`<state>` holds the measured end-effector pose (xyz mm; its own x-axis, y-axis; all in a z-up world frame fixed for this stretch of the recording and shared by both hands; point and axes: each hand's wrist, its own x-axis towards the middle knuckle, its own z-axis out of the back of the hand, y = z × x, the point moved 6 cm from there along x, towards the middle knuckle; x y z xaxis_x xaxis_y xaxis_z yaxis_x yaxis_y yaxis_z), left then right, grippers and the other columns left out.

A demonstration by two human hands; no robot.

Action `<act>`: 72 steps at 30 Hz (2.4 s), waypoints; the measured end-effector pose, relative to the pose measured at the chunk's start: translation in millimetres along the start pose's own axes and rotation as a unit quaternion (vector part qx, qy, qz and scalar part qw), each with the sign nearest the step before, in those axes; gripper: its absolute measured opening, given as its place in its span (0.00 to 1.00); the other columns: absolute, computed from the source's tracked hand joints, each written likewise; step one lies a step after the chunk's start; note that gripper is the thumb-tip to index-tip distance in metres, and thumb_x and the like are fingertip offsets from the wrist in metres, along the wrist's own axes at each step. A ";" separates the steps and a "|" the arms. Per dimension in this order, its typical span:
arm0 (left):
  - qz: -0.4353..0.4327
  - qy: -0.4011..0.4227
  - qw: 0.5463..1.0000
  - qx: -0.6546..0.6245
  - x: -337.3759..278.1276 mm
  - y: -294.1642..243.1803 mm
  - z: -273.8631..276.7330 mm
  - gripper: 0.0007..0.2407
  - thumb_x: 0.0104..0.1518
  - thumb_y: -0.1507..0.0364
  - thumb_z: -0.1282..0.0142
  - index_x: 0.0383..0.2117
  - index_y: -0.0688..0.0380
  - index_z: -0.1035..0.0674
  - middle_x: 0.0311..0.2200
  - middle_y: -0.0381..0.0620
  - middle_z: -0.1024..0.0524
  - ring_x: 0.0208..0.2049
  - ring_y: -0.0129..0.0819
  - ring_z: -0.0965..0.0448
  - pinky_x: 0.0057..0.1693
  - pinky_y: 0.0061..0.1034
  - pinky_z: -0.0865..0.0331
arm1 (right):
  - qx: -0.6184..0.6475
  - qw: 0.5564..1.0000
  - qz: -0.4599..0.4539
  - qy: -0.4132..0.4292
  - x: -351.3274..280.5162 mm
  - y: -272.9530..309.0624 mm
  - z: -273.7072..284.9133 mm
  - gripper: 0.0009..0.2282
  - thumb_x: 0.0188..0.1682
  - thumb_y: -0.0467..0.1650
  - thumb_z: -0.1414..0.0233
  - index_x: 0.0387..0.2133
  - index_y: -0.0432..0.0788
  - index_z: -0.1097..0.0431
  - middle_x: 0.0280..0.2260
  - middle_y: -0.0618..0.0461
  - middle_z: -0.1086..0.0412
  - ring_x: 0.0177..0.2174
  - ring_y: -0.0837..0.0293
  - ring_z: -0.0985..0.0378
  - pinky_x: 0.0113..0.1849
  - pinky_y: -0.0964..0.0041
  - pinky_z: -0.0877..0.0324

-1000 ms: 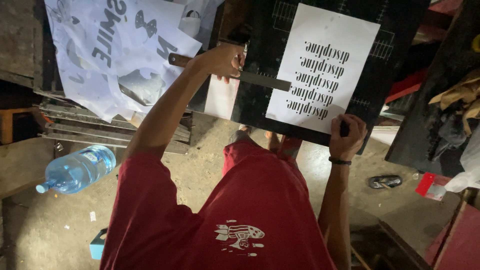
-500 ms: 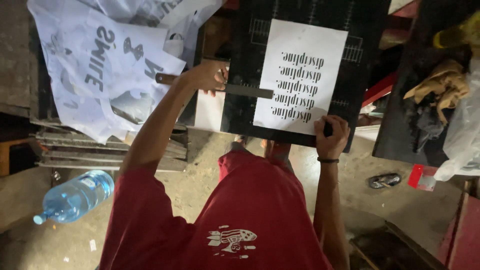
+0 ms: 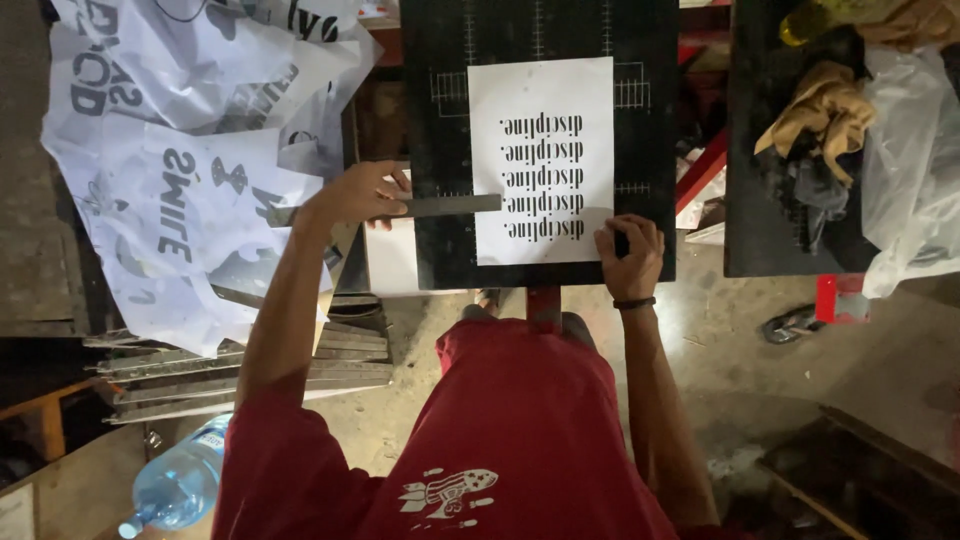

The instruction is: The person moves screen printing frames and then uses a metal ruler to precisely align a stencil on a printing board, making fine adjustments to ensure it is centered.

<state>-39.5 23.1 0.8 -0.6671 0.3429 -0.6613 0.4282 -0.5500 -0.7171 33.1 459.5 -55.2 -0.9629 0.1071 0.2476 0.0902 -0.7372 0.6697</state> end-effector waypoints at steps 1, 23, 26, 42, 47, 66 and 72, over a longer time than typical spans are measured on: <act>-0.007 0.006 1.000 -0.010 -10.0 -11.0 0.5 0.16 0.55 0.75 0.38 0.48 0.66 0.26 0.42 0.72 0.22 0.27 0.48 0.15 0.31 0.28 0.21 | 0.003 1.000 -0.005 0.002 0.0 1.1 -0.3 0.08 0.49 0.35 0.36 0.37 0.47 0.21 0.41 0.53 0.27 0.41 0.48 0.25 0.46 0.55 0.33; -0.130 -0.077 0.862 -0.484 11.3 -78.0 -288.2 0.13 0.52 0.75 0.28 0.39 0.61 0.23 0.32 0.47 0.25 0.39 0.37 0.16 0.46 0.30 0.20 | 0.250 0.915 -0.316 0.023 -111.0 84.1 67.5 0.09 0.61 0.30 0.50 0.37 0.36 0.27 0.22 0.42 0.27 0.21 0.55 0.23 0.24 0.65 0.30; -0.150 -0.013 0.894 -0.421 17.5 -54.6 -302.4 0.12 0.55 0.72 0.30 0.39 0.60 0.22 0.29 0.48 0.24 0.34 0.37 0.16 0.38 0.27 0.19 | 0.204 0.924 -0.321 0.034 -141.4 69.4 68.8 0.10 0.60 0.31 0.49 0.36 0.33 0.28 0.22 0.37 0.27 0.19 0.52 0.24 0.22 0.60 0.32; -0.328 -0.124 0.936 0.009 55.0 -53.4 -213.4 0.03 0.63 0.72 0.42 0.39 0.53 0.20 0.30 0.47 0.18 0.27 0.40 0.16 0.34 0.30 0.23 | 0.146 0.917 -0.370 -0.028 -237.7 43.7 55.9 0.10 0.57 0.31 0.44 0.39 0.31 0.27 0.19 0.40 0.28 0.18 0.55 0.27 0.22 0.63 0.33; -0.348 -0.129 0.910 0.181 62.9 -64.1 -205.9 0.05 0.63 0.73 0.42 0.43 0.50 0.20 0.31 0.43 0.20 0.27 0.42 0.16 0.34 0.34 0.23 | 0.180 0.909 -0.374 -0.015 -234.5 33.3 45.3 0.09 0.55 0.30 0.42 0.40 0.32 0.28 0.23 0.39 0.27 0.21 0.54 0.26 0.26 0.61 0.30; -0.415 -0.069 0.842 0.338 88.9 -46.0 -236.2 0.14 0.70 0.67 0.49 0.60 0.43 0.24 0.26 0.38 0.33 0.18 0.28 0.31 0.27 0.25 0.32 | 0.088 0.916 -0.382 0.079 -222.9 17.1 37.3 0.13 0.58 0.33 0.46 0.43 0.32 0.27 0.23 0.40 0.27 0.23 0.49 0.24 0.28 0.54 0.31; -0.438 -0.080 0.834 0.326 95.0 -39.2 -238.3 0.14 0.72 0.66 0.53 0.62 0.41 0.26 0.25 0.37 0.37 0.16 0.27 0.37 0.26 0.23 0.36 | 0.108 0.919 -0.370 0.088 -220.1 15.8 35.3 0.12 0.59 0.32 0.47 0.43 0.31 0.27 0.24 0.38 0.27 0.23 0.47 0.24 0.28 0.53 0.31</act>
<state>25.6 258.7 -86.4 -0.6439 0.7542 0.1288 -0.6547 -0.4560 -0.6028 255.5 447.8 -74.4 -0.8052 0.4021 -0.4359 -0.5759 -0.3551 0.7363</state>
